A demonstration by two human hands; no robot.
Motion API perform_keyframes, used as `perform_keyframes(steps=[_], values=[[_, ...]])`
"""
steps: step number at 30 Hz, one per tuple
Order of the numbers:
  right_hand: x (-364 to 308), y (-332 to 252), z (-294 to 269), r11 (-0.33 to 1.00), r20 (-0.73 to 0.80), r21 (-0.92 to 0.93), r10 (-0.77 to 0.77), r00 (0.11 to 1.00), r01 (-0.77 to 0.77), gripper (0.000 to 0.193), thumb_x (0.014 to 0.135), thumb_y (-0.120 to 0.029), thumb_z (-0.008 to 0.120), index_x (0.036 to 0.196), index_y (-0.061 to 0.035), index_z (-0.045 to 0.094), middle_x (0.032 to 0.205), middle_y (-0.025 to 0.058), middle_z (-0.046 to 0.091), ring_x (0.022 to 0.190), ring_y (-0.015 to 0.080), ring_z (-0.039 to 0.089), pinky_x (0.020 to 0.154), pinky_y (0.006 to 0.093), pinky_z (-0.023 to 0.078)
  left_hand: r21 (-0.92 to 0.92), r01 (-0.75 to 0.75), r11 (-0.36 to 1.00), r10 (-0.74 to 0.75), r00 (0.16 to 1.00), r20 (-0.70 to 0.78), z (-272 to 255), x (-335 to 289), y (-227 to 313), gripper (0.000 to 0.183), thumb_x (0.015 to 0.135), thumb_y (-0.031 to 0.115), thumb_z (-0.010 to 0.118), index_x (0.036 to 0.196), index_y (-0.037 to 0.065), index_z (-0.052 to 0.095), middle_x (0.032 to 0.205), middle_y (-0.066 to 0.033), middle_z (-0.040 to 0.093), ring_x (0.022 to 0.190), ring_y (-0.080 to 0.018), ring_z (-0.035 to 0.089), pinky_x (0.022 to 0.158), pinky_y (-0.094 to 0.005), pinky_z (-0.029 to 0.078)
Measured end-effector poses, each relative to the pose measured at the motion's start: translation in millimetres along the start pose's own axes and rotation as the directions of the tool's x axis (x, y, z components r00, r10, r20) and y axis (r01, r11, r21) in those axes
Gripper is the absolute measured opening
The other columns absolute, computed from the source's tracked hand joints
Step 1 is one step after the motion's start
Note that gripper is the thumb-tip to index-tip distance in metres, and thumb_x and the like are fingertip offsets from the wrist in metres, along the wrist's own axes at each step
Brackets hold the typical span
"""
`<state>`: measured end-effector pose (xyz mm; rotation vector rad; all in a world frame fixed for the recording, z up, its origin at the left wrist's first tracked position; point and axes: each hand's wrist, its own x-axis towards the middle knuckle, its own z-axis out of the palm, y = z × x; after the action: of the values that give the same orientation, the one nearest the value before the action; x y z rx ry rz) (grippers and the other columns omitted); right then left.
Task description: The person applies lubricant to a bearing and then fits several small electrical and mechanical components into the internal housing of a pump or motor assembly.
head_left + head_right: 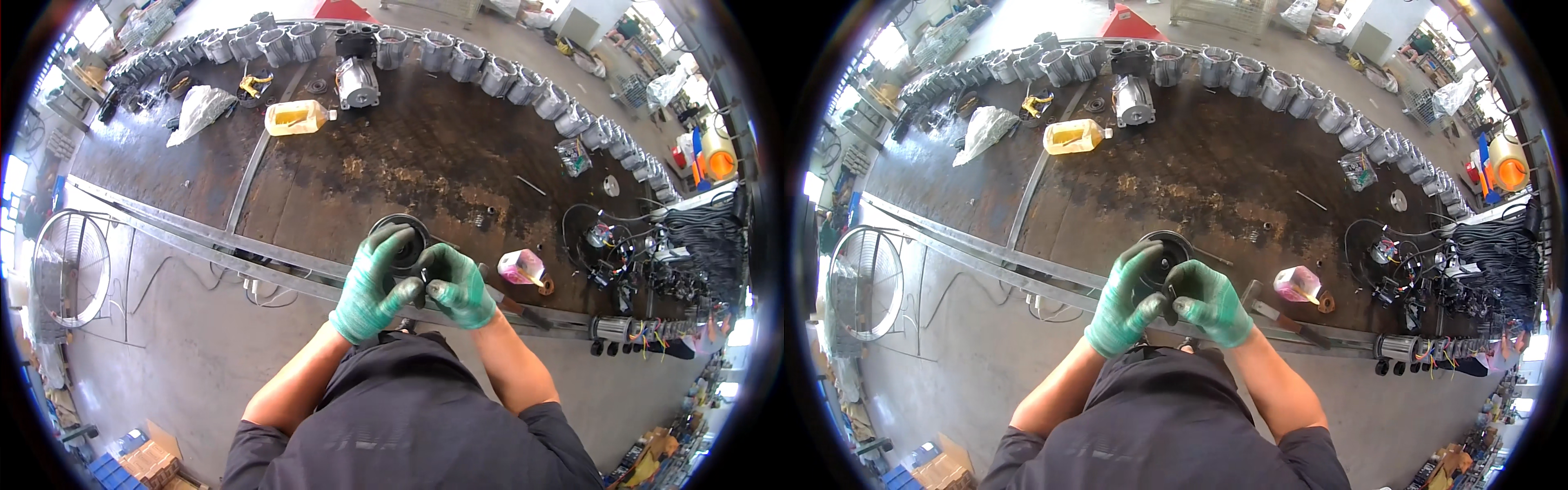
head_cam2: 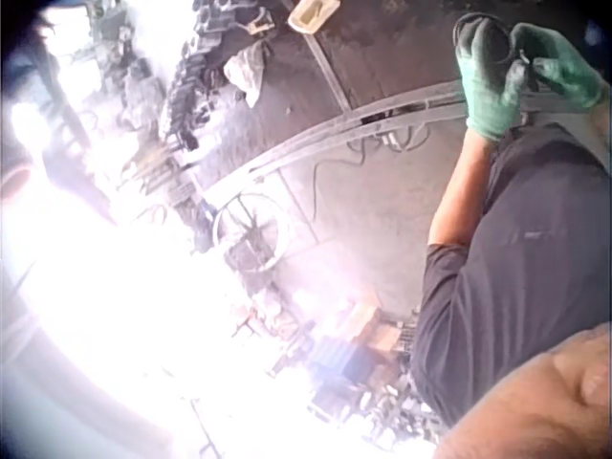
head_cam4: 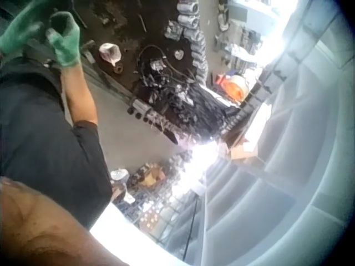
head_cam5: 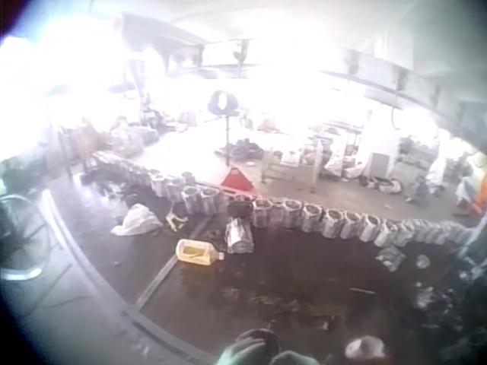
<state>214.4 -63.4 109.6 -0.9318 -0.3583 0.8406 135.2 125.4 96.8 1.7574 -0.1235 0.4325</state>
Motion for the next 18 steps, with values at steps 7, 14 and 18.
perform_keyframes(steps=[7,14,18], values=[[-5,5,3,0.969,-0.010,-0.242,0.039,0.999,-0.041,0.037,0.089,0.000,0.074,0.123,0.0027,0.061,0.109,0.0065,0.068,0.096,0.0121,0.067,0.083,0.0290,0.058,-0.117,0.126,0.985,-0.120,0.991,0.059,4,-15,1,0.066,0.102,0.030,0.068,0.156,0.002,0.045,0.153,-0.0174,0.049,0.141,-0.0291,0.049,0.118,-0.0423,0.039],[-12,11,-1,0.980,0.019,-0.201,-0.014,1.000,0.017,0.038,0.086,-0.010,0.081,0.118,0.0008,0.062,0.102,0.0056,0.068,0.086,0.0137,0.068,0.077,0.0300,0.058,-0.353,0.299,0.887,-0.272,0.954,0.125,16,-23,12,0.059,0.110,0.036,0.056,0.158,0.003,0.043,0.153,-0.0150,0.051,0.141,-0.0254,0.049,0.117,-0.0396,0.041],[-11,9,-4,0.969,-0.082,-0.223,-0.126,0.989,0.105,0.038,0.086,-0.018,0.085,0.114,-0.0006,0.064,0.099,0.0036,0.067,0.080,0.0134,0.065,0.075,0.0274,0.054,-0.235,0.175,0.956,-0.185,0.983,-0.021,18,-23,-3,0.048,0.112,0.027,0.052,0.154,0.003,0.049,0.149,-0.0152,0.055,0.140,-0.0256,0.052,0.117,-0.0394,0.041]])
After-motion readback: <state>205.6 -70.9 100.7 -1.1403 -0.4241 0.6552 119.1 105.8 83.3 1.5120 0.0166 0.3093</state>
